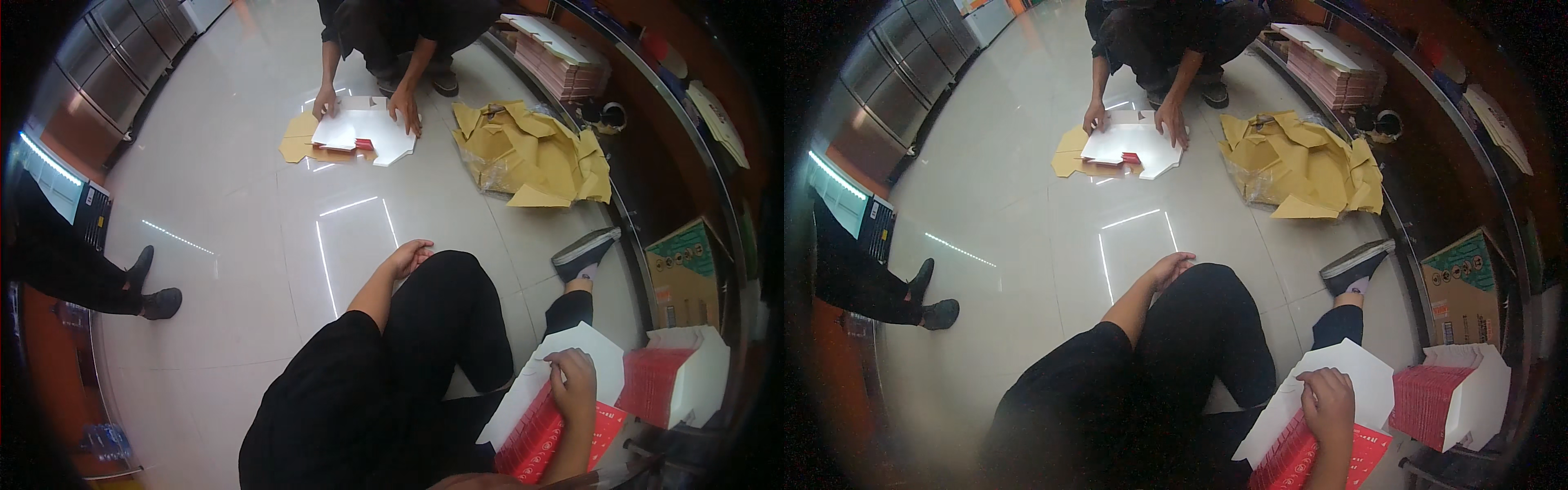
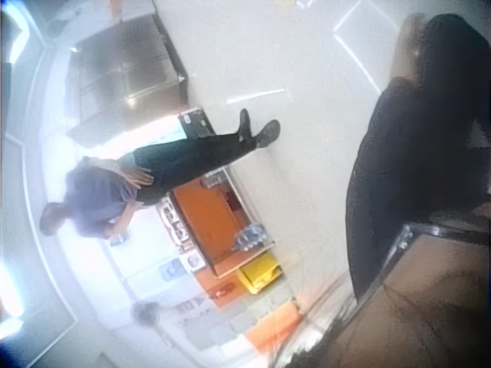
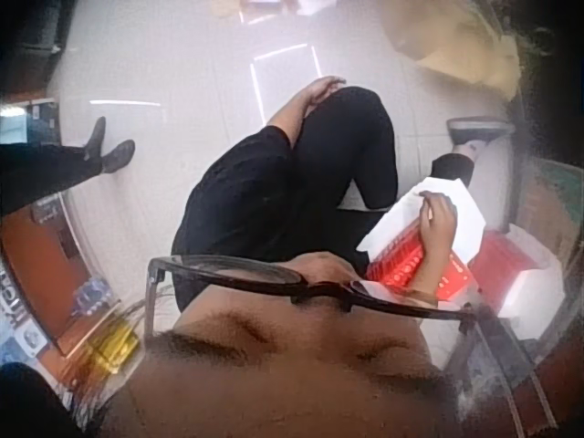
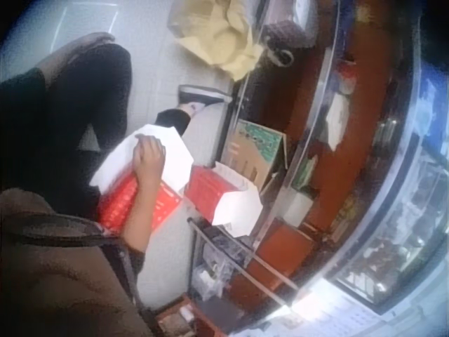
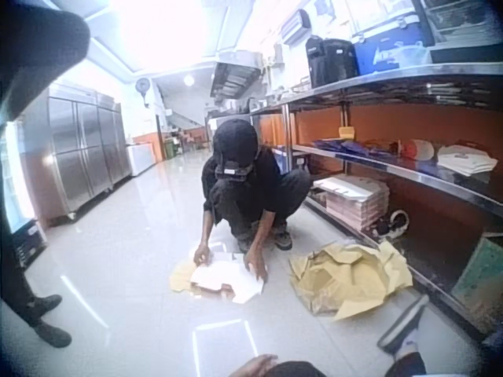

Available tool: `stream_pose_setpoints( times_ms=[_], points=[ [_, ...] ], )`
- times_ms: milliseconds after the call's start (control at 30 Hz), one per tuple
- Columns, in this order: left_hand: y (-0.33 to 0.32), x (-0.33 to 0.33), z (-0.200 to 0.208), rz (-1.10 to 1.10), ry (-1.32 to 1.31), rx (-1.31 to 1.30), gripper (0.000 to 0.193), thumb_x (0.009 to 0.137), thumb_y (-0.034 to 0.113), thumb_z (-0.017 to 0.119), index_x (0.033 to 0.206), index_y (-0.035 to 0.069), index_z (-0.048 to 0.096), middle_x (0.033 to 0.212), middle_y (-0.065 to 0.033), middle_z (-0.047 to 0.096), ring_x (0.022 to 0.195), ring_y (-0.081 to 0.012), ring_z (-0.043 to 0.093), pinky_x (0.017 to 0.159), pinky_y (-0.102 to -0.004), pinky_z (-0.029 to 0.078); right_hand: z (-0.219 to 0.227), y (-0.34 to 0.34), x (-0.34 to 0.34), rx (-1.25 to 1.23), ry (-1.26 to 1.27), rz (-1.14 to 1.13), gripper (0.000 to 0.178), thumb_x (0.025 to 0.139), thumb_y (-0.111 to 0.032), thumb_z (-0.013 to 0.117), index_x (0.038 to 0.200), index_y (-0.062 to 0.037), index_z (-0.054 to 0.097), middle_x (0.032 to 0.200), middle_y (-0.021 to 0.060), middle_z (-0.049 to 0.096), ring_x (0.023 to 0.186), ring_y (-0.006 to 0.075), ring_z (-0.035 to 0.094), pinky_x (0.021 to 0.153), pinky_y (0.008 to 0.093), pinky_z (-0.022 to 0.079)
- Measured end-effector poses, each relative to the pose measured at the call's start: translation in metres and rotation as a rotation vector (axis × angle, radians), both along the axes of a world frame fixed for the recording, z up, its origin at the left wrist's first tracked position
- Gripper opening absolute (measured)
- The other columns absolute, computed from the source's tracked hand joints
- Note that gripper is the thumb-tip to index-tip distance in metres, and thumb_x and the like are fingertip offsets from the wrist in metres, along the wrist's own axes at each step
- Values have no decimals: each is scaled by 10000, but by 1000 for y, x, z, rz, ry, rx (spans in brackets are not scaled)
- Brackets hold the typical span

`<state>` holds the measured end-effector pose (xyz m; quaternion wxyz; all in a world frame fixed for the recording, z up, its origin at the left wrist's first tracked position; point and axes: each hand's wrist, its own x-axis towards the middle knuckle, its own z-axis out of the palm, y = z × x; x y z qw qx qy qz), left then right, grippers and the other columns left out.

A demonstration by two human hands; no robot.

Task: The person sits on the floor and assembles red and white cardboard boxes by folding the flaps and tucking them into slots. They handle flat cardboard pieces and finished boxes, stacking the completed units on the floor.

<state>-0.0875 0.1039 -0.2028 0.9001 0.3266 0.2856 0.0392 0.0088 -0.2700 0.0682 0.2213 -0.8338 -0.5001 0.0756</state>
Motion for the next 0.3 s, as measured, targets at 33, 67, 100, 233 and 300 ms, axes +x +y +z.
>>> stream_pose_setpoints(
  times_ms=[33, 67, 100, 233, 300],
  points=[
    [0, 0, 0, 2, 3, -2, 254, 912, 177, 304, 1086, 34, 422, 775, -87, 593, 667, -166, 613, 596, -275, 530, 1, 1, 0, 1, 4, 1, 115, 663, -8, 547, 760, -60, 580, 711, 85, 557, 697, 255, 521, 655, 360, 382],
    [0, 0, 0, 2, 5, -4, 255, 913, 178, 303, 1087, 34, 421, 774, -88, 593, 667, -167, 613, 596, -276, 531, 2, 1, -1, 1, 8, 0, 114, 663, -8, 547, 760, -60, 580, 711, 85, 557, 697, 255, 521, 654, 360, 382],
    [0, 0, 1, 2, 7, -6, 256, 913, 179, 303, 1089, 34, 419, 774, -88, 593, 667, -169, 614, 597, -277, 532, 2, 1, -1, -1, 7, -1, 115, 663, -8, 547, 761, -60, 579, 713, 84, 558, 698, 254, 521, 654, 360, 381],
    [0, -2, 4, -3, 4, -29, 260, 914, 183, 300, 1096, 35, 412, 779, -92, 594, 671, -174, 615, 599, -278, 531, 2, 1, -1, -7, 5, -3, 117, 664, -8, 548, 764, -61, 579, 721, 81, 563, 701, 252, 523, 656, 358, 380],
    [-2, -2, 10, 4, 26, -19, 262, 915, 187, 300, 1098, 36, 410, 780, -95, 595, 676, -176, 616, 602, -280, 532, 2, 0, -1, -7, 12, -7, 126, 665, -9, 550, 773, -67, 581, 728, 82, 566, 710, 248, 527, 662, 359, 380]
  ],
)
